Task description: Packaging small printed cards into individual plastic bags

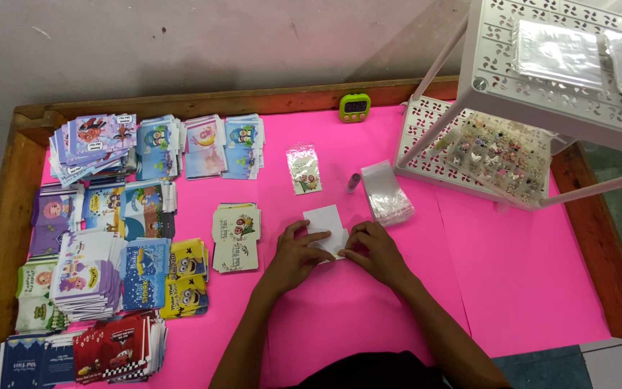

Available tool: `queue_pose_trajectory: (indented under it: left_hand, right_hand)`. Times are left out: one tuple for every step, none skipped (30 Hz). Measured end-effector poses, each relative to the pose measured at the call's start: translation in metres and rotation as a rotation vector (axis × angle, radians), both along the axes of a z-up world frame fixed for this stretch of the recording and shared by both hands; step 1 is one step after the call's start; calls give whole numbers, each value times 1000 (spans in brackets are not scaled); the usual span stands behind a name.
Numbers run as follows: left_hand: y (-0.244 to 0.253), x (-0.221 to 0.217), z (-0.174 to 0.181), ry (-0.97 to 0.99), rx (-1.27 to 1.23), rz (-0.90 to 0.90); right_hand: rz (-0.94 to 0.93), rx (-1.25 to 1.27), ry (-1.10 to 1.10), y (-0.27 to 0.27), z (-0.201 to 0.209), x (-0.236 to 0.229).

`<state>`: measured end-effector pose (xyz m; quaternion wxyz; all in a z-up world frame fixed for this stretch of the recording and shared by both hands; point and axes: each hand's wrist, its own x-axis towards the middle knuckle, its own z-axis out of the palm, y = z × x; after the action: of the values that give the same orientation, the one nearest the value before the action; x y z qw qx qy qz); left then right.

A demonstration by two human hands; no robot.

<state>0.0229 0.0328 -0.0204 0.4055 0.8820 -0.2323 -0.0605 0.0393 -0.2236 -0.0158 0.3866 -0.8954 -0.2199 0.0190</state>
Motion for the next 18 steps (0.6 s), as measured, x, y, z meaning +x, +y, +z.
queue_pose_trajectory:
  left_hand:
    - [1, 0, 5, -1, 1, 0]
    - [1, 0, 10, 3, 7, -8]
    - [1, -1, 14, 6, 12, -15]
    - [1, 0, 17, 5, 13, -16]
    - [1, 0, 20, 24, 22, -18]
    - [1, -1, 22, 46, 31, -21]
    - [1, -2, 25, 48, 30, -22]
    - [1, -2, 29, 54, 27, -23]
    - [1, -3, 32, 60, 23, -24]
    - [0, -3, 29, 61, 23, -22]
    - [0, -3, 26, 55, 33, -18]
    - [0, -3, 23, 46, 43, -15]
    - [0, -3, 24, 46, 43, -16]
    - [-1, -3, 25, 42, 59, -13]
    - [-1, -3, 26, 39, 76, -11]
    - [-2, -3, 29, 39, 76, -11]
    - [-2, -4, 33, 41, 77, -14]
    - [-3, -3, 37, 42, 79, -18]
  right_hand:
    - [0, 1, -1, 0, -1, 1]
    - [-5, -1, -1, -1, -3, 1]
    - [-10, -4, -2, -1, -5, 1]
    - [-12, -3, -3, -1, -2, 2]
    - [-16, 6, 5, 0, 0, 2]
    - [-21, 15, 17, 1, 3, 1]
    - [-22, 15, 19, 1, 7, 0]
    - [-13, 30, 36, 1, 11, 0]
    - [-3, 45, 53, 1, 16, 0]
    - [-2, 45, 54, 2, 17, -1]
    - [0, 46, 55, 2, 18, -1]
    - [-1, 47, 54, 3, 19, -1]
    - [-1, 47, 53, 2, 16, -1]
    - [-6, 42, 57, 1, 13, -1]
    - [-11, 37, 60, 1, 10, 0]
    - [-11, 37, 60, 0, 10, 0]
    - [-9, 41, 76, -1, 10, 0]
    - [-9, 46, 91, -1, 10, 1]
